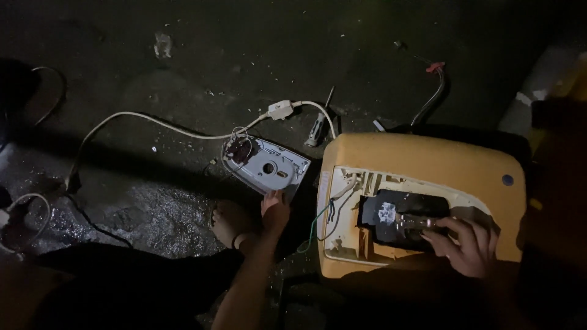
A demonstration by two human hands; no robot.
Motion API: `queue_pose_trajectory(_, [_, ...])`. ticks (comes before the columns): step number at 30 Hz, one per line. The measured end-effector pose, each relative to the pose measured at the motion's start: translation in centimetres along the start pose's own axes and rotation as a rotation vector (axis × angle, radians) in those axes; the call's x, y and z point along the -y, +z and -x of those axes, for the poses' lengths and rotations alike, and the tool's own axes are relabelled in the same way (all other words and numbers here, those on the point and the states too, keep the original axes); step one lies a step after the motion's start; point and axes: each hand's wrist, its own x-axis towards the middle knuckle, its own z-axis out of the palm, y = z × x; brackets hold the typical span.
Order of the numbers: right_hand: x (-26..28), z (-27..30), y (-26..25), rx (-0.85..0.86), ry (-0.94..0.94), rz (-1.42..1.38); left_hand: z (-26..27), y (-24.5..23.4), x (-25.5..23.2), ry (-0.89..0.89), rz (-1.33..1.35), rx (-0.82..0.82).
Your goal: Disassembling and inspecting the internal motor and wiring of a small household appliance
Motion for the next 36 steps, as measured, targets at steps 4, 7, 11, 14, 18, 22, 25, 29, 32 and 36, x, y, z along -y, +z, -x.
queue_pose_trajectory(4, [-0.8,0.0,0.7,-0.062,-0.1,0.017,-2.3,-0.4,-0.2,0.121,0.044,-0.07])
queue_pose_trajectory(7, [-0.7,-1.4,0.3,-0.124,-0.166,-0.01,-4.9,-0.1,-1.5,0.239,0.063,-0.079])
queue_pose_trajectory(11, [0.5,-3.4,2.4,-0.465,-0.113,-0.071,-6.5,-1.9,-4.3,0.147,-0.013,0.056])
queue_pose_trajectory(14, [0.7,-4.0,3.2,-0.676,-0.006,-0.135,-6.9,-1.0,-5.0,0.055,-0.086,0.164])
queue_pose_trajectory(18, [2.3,-6.6,2.8,-0.626,0.02,-0.136,-7.5,1.6,-3.7,-0.005,-0.132,0.144])
queue_pose_trajectory(22, [2.9,-8.9,1.8,-0.591,0.048,-0.131,-7.8,0.6,-4.7,0.01,-0.128,0.165])
queue_pose_trajectory(25, [3.2,-9.8,0.4,-0.558,0.069,-0.124,-7.6,-0.4,-6.2,0.038,-0.237,0.143])
queue_pose_trajectory(29, [3.2,-8.7,-2.2,-0.487,0.11,-0.124,-9.0,0.6,-3.6,0.083,-0.082,0.029])
queue_pose_trajectory(32, [2.2,-6.0,-0.9,-0.448,0.042,-0.146,-11.2,0.3,-1.4,0.079,-0.098,-0.057])
queue_pose_trajectory(36, [1.1,-4.8,-0.6,-0.396,-0.167,-0.08,-14.3,-8.6,-4.9,0.111,-0.059,-0.054])
